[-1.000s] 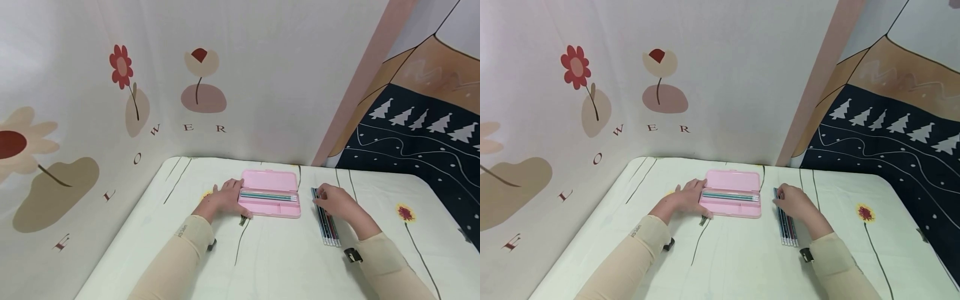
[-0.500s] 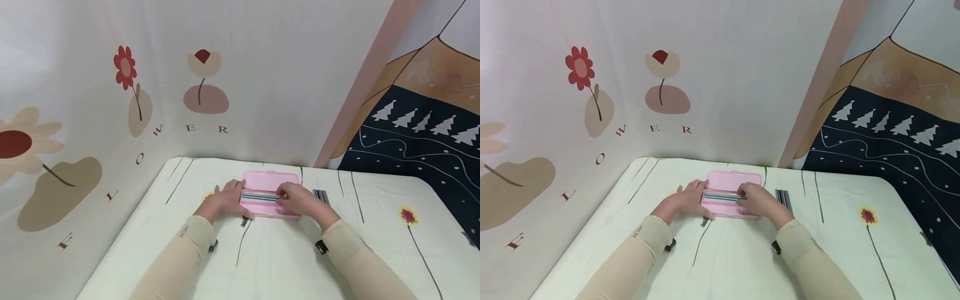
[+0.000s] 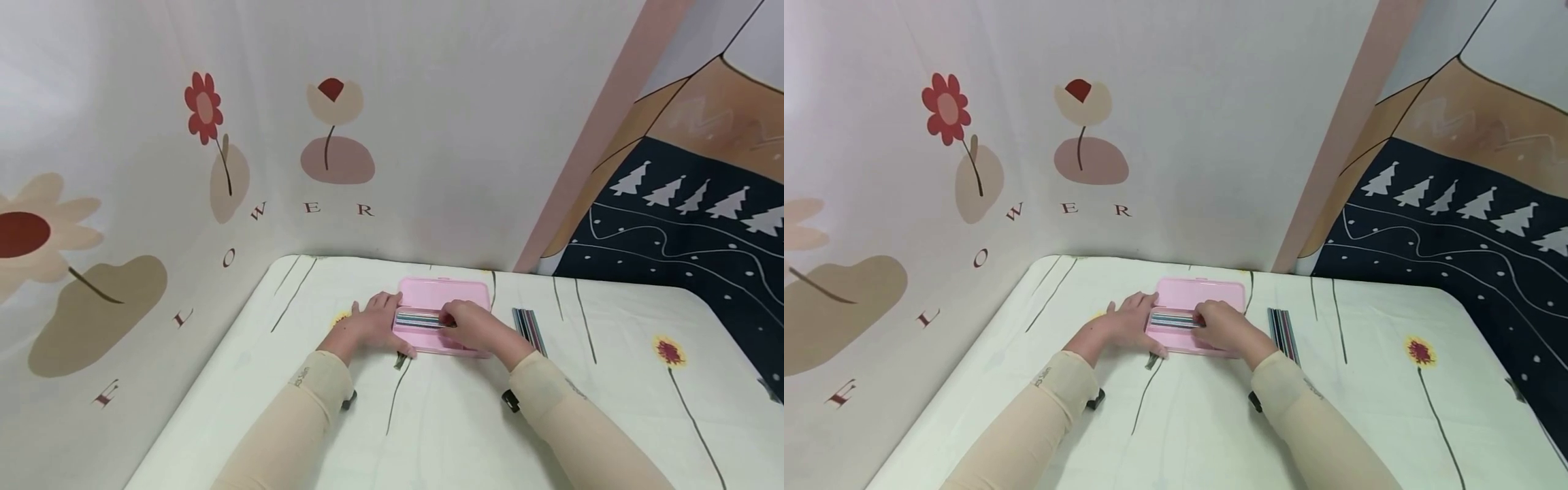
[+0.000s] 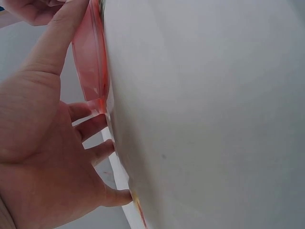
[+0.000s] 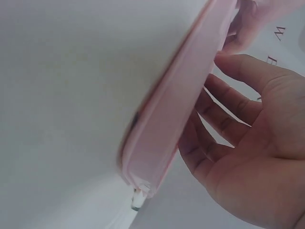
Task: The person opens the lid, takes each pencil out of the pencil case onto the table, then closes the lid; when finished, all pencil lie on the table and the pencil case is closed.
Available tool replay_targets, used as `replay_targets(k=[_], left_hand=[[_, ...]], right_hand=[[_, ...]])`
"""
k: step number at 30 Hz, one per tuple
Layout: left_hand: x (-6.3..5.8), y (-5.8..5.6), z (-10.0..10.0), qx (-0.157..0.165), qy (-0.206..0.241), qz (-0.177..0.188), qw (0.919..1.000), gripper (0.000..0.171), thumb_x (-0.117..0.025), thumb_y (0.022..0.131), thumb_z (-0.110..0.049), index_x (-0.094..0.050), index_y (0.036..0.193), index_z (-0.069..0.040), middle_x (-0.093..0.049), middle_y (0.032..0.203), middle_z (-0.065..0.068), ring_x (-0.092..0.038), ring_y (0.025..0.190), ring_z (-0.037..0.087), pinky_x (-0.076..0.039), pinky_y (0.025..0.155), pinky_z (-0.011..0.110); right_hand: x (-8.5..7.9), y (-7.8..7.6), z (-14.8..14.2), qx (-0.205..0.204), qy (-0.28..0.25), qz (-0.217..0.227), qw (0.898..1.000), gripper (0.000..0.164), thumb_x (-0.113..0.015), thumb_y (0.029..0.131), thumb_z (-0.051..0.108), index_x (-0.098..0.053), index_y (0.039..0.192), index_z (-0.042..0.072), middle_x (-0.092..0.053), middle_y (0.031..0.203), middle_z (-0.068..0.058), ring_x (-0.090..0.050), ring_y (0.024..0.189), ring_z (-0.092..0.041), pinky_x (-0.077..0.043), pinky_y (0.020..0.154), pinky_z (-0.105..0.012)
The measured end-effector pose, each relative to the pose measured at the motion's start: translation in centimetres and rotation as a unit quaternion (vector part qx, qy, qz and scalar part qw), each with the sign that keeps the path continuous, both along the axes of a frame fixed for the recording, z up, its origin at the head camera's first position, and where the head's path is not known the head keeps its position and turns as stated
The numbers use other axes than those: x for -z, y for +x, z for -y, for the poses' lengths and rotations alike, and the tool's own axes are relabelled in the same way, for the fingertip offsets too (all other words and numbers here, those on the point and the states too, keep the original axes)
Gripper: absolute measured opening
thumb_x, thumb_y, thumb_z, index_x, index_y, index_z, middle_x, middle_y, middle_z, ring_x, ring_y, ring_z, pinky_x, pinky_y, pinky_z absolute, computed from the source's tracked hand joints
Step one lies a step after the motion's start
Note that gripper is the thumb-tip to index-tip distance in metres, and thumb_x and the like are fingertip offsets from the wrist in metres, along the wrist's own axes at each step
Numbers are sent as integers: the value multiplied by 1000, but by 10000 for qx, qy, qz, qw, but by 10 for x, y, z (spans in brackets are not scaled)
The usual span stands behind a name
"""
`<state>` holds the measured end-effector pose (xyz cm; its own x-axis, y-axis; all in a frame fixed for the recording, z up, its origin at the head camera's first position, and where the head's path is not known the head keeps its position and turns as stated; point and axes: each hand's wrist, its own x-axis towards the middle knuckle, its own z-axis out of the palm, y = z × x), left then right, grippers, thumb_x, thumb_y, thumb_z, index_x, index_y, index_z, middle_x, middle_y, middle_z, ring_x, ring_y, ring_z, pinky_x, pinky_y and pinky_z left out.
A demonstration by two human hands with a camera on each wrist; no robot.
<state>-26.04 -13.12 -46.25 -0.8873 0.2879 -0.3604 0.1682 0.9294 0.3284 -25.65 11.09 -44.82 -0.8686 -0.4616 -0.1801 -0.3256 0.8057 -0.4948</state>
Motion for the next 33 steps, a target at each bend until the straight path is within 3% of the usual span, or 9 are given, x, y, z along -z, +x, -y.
replay_targets(k=[5, 13, 27, 33], left_hand=[[-3, 1, -2, 15, 46, -16, 10000, 138, -85, 73, -77, -13, 173, -15, -25, 177, 11, -20, 166, 31, -8, 133, 74], [-6, 2, -3, 8, -57, -48, 10000, 136, -84, 75, -76, -14, 173, -14, -25, 177, 11, -20, 167, 31, -9, 133, 73], [0, -2, 0, 54, -1, -9, 10000, 137, -84, 74, -78, -13, 173, -15, -26, 176, 10, -21, 166, 31, -10, 132, 74], [0, -1, -1, 55, 16, -7, 10000, 138, -84, 74, -77, -13, 173, -14, -25, 176, 11, -20, 166, 31, -9, 133, 74]], right_hand=[[1, -1, 1, -82, 33, 54, 9999, 10, -74, 101, 14, -73, 110, 8, -69, 98, -3, -59, 88, -17, -58, 88, -36], [1, -7, 0, -257, -35, 243, 9994, 12, -70, 102, 14, -74, 113, 9, -70, 103, -3, -59, 91, -17, -57, 90, -36], [-1, -16, -2, -357, 28, 748, 9966, 9, -68, 104, 15, -74, 111, 14, -69, 102, -1, -59, 91, -16, -49, 87, -33], [-2, -14, -1, -441, -65, 727, 9964, 9, -68, 103, 11, -73, 108, 16, -68, 99, -1, -59, 91, -17, -49, 87, -34]])
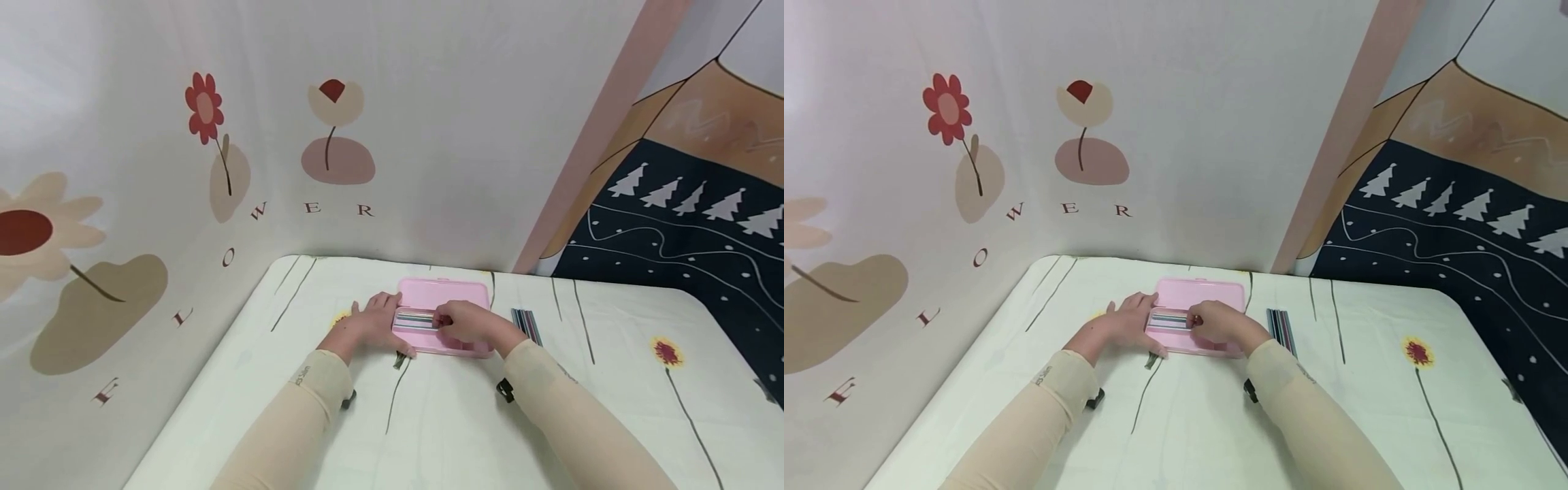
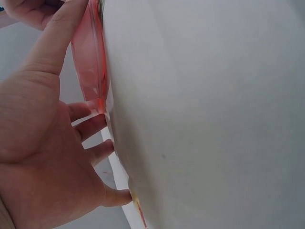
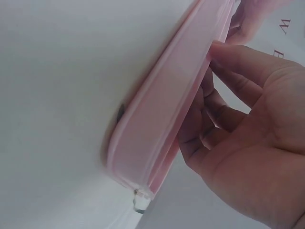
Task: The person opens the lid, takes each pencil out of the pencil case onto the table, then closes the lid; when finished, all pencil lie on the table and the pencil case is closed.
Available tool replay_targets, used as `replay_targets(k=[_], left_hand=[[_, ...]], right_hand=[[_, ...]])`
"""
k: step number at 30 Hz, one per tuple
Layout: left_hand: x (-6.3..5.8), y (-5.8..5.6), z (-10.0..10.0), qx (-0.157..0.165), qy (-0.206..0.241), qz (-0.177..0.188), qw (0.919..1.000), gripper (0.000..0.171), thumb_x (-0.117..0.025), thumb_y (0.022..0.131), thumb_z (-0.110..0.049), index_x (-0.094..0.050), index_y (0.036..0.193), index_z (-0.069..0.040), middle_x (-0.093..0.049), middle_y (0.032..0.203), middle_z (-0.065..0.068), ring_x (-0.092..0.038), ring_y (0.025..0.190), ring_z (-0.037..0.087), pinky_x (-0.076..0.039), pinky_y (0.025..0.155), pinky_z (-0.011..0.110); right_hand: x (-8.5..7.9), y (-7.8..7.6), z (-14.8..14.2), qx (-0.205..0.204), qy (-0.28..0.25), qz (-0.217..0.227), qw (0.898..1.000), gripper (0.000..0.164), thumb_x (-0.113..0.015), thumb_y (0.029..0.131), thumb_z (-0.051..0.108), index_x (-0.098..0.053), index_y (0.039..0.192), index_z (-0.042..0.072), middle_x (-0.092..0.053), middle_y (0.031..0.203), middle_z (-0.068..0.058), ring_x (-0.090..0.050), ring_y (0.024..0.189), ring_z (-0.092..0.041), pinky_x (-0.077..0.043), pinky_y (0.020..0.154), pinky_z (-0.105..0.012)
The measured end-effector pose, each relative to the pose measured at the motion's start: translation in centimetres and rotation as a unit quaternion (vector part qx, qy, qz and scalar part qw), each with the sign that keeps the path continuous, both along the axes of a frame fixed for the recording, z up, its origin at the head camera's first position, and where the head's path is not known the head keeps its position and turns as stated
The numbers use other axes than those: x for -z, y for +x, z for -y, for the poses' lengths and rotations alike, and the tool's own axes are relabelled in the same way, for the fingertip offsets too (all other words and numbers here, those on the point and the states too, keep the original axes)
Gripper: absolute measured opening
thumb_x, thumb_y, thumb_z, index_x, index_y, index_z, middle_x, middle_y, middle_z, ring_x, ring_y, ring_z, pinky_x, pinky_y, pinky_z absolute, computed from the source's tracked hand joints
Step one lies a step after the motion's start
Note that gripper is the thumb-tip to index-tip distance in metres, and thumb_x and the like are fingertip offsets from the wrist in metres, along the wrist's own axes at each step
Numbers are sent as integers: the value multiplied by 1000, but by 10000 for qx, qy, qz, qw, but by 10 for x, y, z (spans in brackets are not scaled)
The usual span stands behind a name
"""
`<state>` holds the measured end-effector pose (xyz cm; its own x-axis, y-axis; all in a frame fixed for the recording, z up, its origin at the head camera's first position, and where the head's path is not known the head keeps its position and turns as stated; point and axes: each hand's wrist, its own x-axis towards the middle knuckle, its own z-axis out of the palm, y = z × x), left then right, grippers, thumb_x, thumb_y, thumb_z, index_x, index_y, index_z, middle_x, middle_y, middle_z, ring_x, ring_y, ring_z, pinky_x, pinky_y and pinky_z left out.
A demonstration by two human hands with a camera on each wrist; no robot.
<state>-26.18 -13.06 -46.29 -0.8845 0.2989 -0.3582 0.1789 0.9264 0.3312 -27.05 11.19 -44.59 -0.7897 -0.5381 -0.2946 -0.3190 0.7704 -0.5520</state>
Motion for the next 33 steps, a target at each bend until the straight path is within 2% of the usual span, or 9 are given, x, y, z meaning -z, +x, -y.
replay_targets(k=[5, 12, 18, 22, 29, 33], left_hand=[[-1, 1, 0, 11, 23, -13, 10000, 137, -84, 74, -77, -14, 173, -14, -26, 175, 11, -21, 166, 31, -9, 132, 74], [-2, 3, 0, -12, -10, 9, 10000, 136, -84, 75, -76, -14, 173, -14, -27, 175, 11, -22, 165, 31, -10, 132, 74], [-2, 2, 0, -24, -48, -8, 10000, 138, -84, 73, -78, -14, 173, -14, -27, 175, 11, -22, 165, 31, -10, 133, 73], [-2, 1, -1, -30, -60, -21, 10000, 139, -84, 73, -79, -13, 173, -15, -26, 176, 11, -21, 166, 31, -10, 133, 73], [-3, 2, -1, -97, -20, -24, 9999, 137, -85, 74, -76, -13, 173, -15, -26, 176, 10, -21, 166, 30, -9, 134, 71], [-3, 3, -1, -93, 20, -64, 9999, 137, -86, 73, -75, -14, 173, -15, -29, 174, 10, -23, 165, 30, -10, 134, 71]], right_hand=[[-1, 0, 1, -131, -32, -34, 9999, 11, -67, 103, 8, -72, 110, 15, -65, 95, -1, -58, 87, -17, -48, 83, -33], [-3, 3, 3, -88, 9, -83, 9999, 13, -65, 103, 7, -70, 111, 16, -65, 94, -2, -58, 86, -17, -48, 83, -33], [-14, 9, 1, -48, 194, -459, 9987, 15, -64, 104, 7, -71, 116, 11, -69, 98, -5, -58, 84, -17, -51, 80, -33], [-24, 15, -6, 112, 294, -605, 9977, 18, -61, 106, 8, -70, 122, 5, -71, 103, -8, -59, 84, -16, -53, 79, -33], [-39, 26, -19, 607, 196, -423, 9971, 23, -54, 110, 10, -63, 128, -2, -71, 103, -13, -60, 63, -17, -49, 59, -28], [-45, 33, -25, 922, 294, -528, 9939, 25, -56, 110, 12, -62, 130, -2, -71, 106, -14, -62, 72, -18, -51, 63, -29]])
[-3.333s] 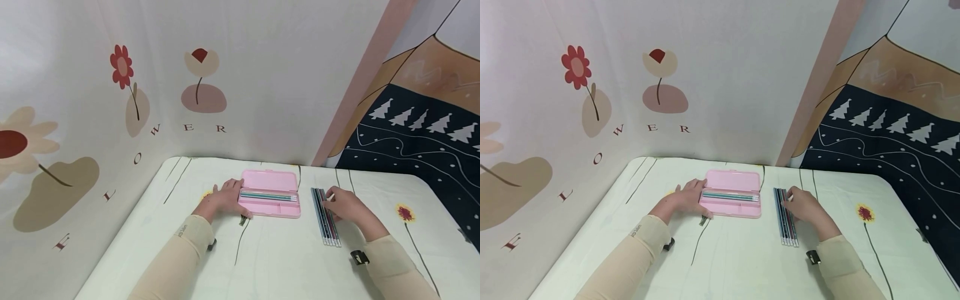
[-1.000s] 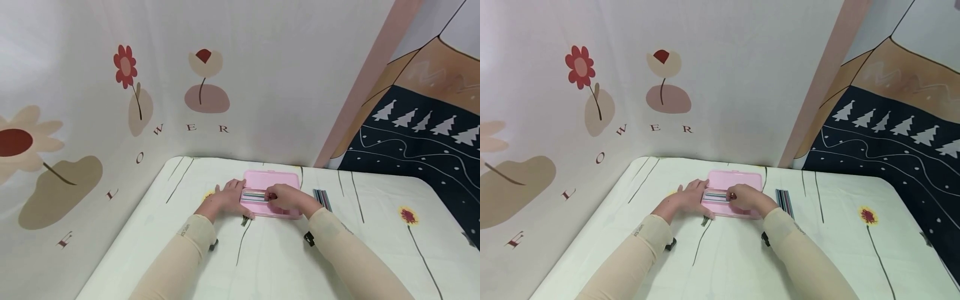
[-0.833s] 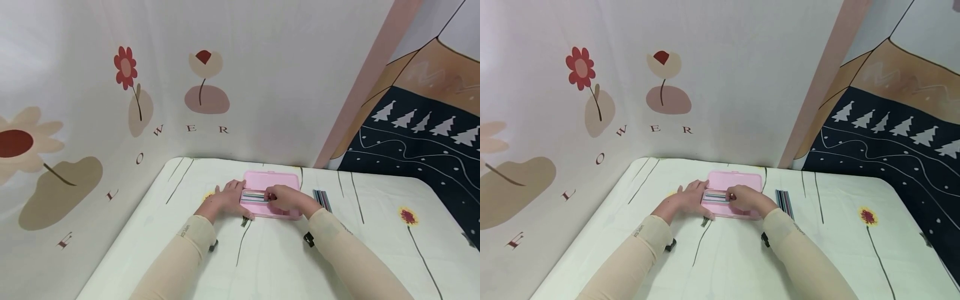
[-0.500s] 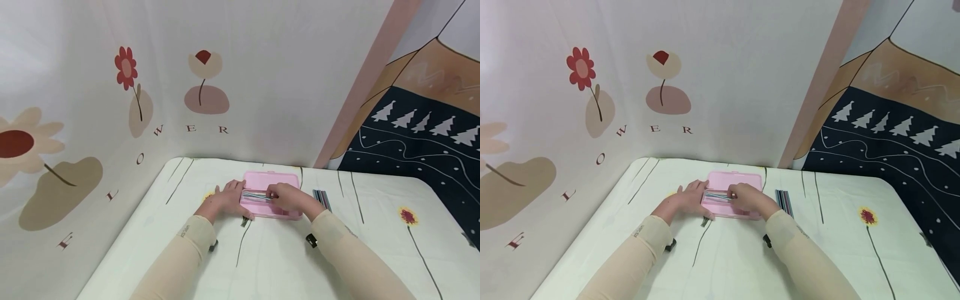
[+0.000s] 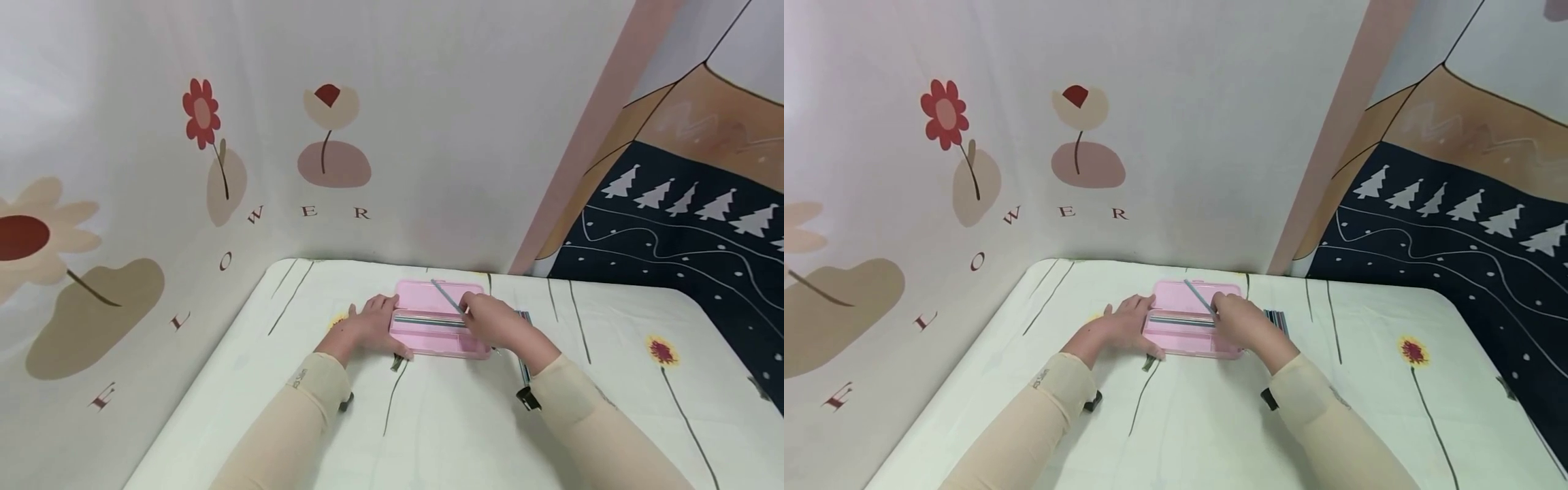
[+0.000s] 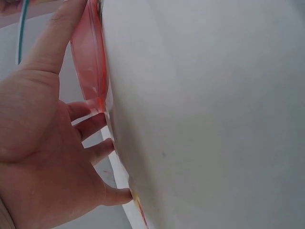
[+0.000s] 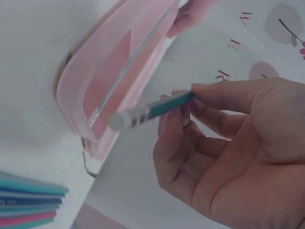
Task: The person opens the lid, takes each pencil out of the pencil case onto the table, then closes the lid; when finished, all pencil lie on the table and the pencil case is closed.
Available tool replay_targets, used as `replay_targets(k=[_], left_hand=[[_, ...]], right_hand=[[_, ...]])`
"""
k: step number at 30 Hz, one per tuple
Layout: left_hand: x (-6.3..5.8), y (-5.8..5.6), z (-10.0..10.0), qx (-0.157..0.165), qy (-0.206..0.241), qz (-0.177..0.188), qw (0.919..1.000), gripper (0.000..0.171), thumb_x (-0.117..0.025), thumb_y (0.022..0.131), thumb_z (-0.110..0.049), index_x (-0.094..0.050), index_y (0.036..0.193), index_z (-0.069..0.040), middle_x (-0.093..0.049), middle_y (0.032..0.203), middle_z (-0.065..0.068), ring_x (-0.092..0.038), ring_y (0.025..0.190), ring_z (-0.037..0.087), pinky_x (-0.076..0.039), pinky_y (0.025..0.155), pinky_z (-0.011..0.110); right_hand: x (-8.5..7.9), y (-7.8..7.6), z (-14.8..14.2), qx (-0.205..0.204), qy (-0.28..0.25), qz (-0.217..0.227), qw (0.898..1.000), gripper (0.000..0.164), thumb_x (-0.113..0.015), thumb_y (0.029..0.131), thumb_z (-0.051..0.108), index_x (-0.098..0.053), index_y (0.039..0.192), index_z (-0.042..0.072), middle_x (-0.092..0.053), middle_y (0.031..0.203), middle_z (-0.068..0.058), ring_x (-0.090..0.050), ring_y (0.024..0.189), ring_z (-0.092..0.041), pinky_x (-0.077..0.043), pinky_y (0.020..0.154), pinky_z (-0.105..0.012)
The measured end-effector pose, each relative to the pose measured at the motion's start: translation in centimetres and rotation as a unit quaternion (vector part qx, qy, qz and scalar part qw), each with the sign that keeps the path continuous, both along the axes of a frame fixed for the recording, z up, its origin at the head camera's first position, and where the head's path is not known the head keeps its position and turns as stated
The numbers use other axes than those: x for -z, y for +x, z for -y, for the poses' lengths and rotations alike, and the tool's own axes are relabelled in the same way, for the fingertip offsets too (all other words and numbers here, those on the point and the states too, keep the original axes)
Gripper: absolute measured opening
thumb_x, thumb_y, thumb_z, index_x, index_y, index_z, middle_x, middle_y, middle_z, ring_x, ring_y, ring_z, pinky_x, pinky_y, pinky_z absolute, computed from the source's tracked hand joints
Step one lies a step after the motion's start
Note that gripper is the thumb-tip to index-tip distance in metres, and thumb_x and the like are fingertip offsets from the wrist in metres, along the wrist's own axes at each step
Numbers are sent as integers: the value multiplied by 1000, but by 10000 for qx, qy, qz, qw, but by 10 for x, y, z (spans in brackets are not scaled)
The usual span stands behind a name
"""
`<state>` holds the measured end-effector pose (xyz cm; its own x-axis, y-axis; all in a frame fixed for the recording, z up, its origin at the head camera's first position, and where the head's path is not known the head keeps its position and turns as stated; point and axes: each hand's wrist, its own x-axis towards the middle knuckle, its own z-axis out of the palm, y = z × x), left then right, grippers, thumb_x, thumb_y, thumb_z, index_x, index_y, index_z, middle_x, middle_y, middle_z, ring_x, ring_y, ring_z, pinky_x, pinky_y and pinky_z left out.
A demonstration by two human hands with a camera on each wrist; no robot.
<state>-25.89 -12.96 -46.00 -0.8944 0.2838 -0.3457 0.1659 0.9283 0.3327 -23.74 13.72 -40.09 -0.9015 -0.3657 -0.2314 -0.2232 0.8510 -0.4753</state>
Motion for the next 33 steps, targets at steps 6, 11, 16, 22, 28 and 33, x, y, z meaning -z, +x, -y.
replay_targets(k=[6, 11, 16, 22, 28, 33], left_hand=[[0, 1, 0, 2, -15, -31, 10000, 138, -87, 73, -75, -15, 173, -14, -30, 173, 10, -24, 164, 30, -9, 134, 71], [0, 1, 0, -23, -80, 15, 10000, 138, -86, 73, -76, -13, 173, -14, -28, 174, 10, -22, 165, 30, -9, 134, 70], [-1, 1, -1, -10, -72, 39, 10000, 138, -86, 74, -75, -13, 173, -14, -27, 175, 10, -22, 166, 30, -9, 134, 71], [-4, 1, -2, -4, -36, 47, 10000, 137, -86, 74, -74, -13, 173, -14, -27, 175, 11, -21, 166, 31, -9, 134, 71], [-4, 2, -2, 2, -60, 57, 10000, 136, -86, 75, -74, -13, 173, -14, -27, 175, 11, -21, 166, 31, -9, 134, 71], [-5, 2, -2, -21, -53, 47, 10000, 136, -86, 75, -74, -13, 173, -14, -27, 175, 11, -21, 166, 31, -8, 134, 71]], right_hand=[[-6, 11, -16, 188, 93, -252, 9995, 26, -59, 108, 10, -62, 130, -4, -71, 107, -15, -61, 85, -20, -56, 75, -34], [-8, 20, -37, 339, -46, -122, 9993, 31, -57, 109, 11, -58, 135, -5, -71, 106, -15, -60, 81, -20, -54, 69, -33], [-7, 27, -60, 549, -98, 81, 9984, 33, -54, 109, 11, -55, 137, -7, -66, 99, -12, -56, 75, -19, -48, 63, -31], [0, 30, -83, 846, -105, 382, 9956, 35, -54, 109, 10, -51, 138, -10, -67, 107, -19, -62, 74, -18, -53, 62, -32], [16, 28, -106, 1216, -357, 839, 9884, 50, -50, 108, 7, -38, 151, -16, -65, 122, -34, -73, 82, -21, -65, 69, -36], [26, 27, -120, 1400, -546, 1040, 9832, 55, -49, 106, 6, -33, 154, -18, -63, 125, -36, -73, 87, -22, -67, 72, -37]])
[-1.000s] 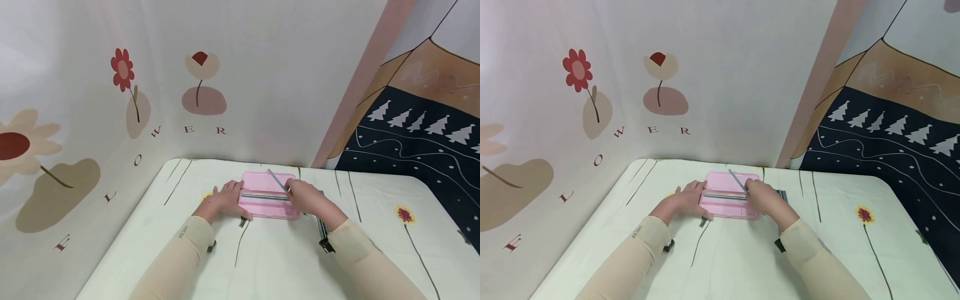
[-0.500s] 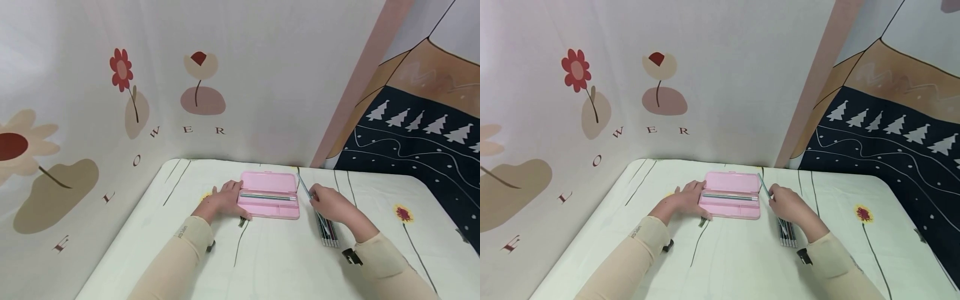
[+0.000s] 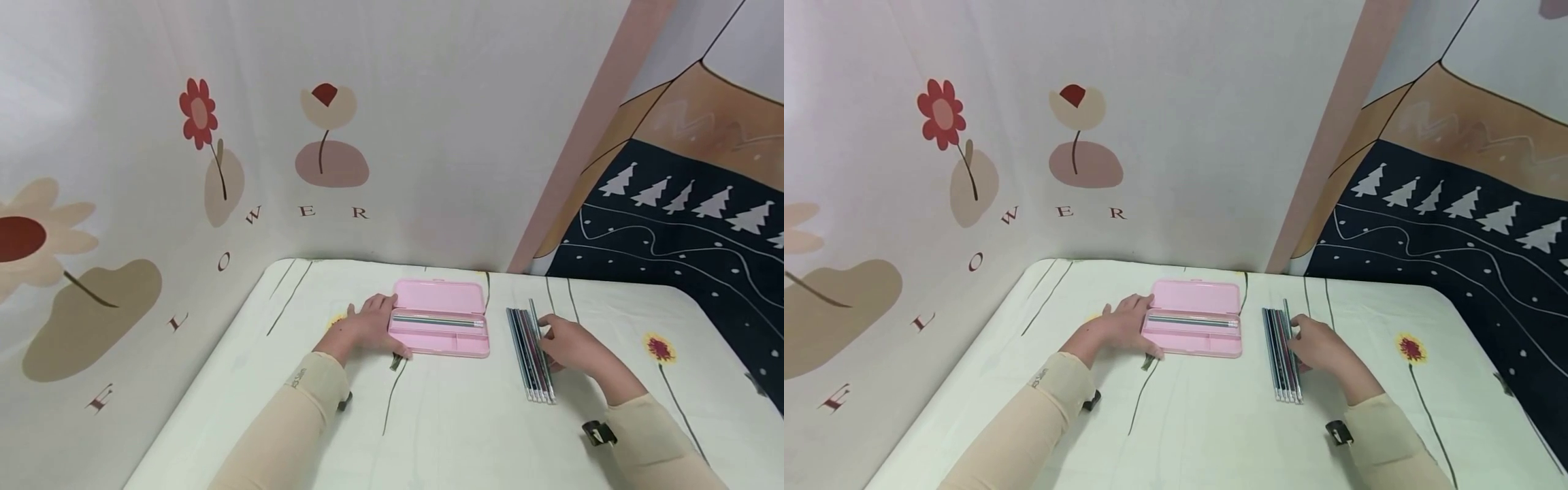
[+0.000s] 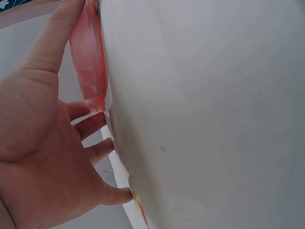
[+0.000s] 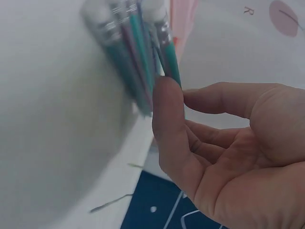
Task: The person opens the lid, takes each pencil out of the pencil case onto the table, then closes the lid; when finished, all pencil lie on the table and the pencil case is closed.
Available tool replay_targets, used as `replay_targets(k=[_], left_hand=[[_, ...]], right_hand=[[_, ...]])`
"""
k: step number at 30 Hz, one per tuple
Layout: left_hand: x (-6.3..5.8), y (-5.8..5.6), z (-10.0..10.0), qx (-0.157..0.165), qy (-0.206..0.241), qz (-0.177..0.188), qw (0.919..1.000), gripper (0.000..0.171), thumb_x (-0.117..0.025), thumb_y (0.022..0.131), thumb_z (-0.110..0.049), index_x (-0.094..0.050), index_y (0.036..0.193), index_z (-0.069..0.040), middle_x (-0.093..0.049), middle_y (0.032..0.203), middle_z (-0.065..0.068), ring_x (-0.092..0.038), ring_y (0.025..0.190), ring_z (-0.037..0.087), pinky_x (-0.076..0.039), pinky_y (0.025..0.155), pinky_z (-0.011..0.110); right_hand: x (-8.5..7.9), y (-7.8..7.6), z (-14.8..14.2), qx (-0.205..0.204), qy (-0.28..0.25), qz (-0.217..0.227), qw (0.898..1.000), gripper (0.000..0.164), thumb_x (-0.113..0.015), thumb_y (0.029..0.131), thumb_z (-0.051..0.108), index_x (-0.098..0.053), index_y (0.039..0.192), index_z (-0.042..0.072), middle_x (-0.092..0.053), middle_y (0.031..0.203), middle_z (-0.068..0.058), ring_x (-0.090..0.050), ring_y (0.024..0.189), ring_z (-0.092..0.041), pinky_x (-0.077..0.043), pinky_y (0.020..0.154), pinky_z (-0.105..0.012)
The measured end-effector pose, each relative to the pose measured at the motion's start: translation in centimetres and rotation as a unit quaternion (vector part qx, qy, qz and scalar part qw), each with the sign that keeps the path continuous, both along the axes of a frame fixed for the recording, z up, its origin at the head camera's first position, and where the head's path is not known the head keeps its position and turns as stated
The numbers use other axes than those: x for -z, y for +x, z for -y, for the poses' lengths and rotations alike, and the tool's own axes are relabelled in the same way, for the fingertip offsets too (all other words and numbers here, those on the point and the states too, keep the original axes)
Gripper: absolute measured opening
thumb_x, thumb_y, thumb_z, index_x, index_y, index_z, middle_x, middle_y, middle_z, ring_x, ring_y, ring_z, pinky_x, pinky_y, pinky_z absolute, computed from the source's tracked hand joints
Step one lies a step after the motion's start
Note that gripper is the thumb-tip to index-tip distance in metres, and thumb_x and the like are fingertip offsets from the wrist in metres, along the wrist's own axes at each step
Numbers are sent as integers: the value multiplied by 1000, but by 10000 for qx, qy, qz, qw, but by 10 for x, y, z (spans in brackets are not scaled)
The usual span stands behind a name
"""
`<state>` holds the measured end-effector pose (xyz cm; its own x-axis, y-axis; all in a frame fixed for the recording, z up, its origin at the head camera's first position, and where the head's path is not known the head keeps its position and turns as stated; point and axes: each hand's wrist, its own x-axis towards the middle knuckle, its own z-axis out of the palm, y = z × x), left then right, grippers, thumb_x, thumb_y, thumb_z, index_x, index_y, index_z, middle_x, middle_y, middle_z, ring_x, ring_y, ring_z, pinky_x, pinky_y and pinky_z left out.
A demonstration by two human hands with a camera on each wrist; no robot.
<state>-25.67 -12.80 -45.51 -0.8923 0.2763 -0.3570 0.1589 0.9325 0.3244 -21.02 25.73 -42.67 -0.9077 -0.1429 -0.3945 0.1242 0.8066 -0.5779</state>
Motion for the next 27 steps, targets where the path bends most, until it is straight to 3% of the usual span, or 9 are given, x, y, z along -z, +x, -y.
replay_targets(k=[15, 27], left_hand=[[-3, -2, 0, 49, 19, -34, 10000, 136, -86, 75, -73, -13, 173, -14, -27, 175, 11, -21, 166, 31, -9, 134, 71], [2, -1, 0, 15, 4, -19, 10000, 136, -87, 74, -73, -14, 173, -14, -28, 174, 10, -22, 165, 30, -9, 134, 70]], right_hand=[[11, -3, -7, 17, -26, 186, 9998, 51, -47, 106, 6, -38, 150, -18, -62, 128, -36, -73, 86, -19, -65, 74, -37], [15, -1, -5, -63, 139, 97, 9998, 50, -45, 105, 4, -41, 148, -19, -66, 121, -31, -71, 83, -18, -65, 71, -36]])
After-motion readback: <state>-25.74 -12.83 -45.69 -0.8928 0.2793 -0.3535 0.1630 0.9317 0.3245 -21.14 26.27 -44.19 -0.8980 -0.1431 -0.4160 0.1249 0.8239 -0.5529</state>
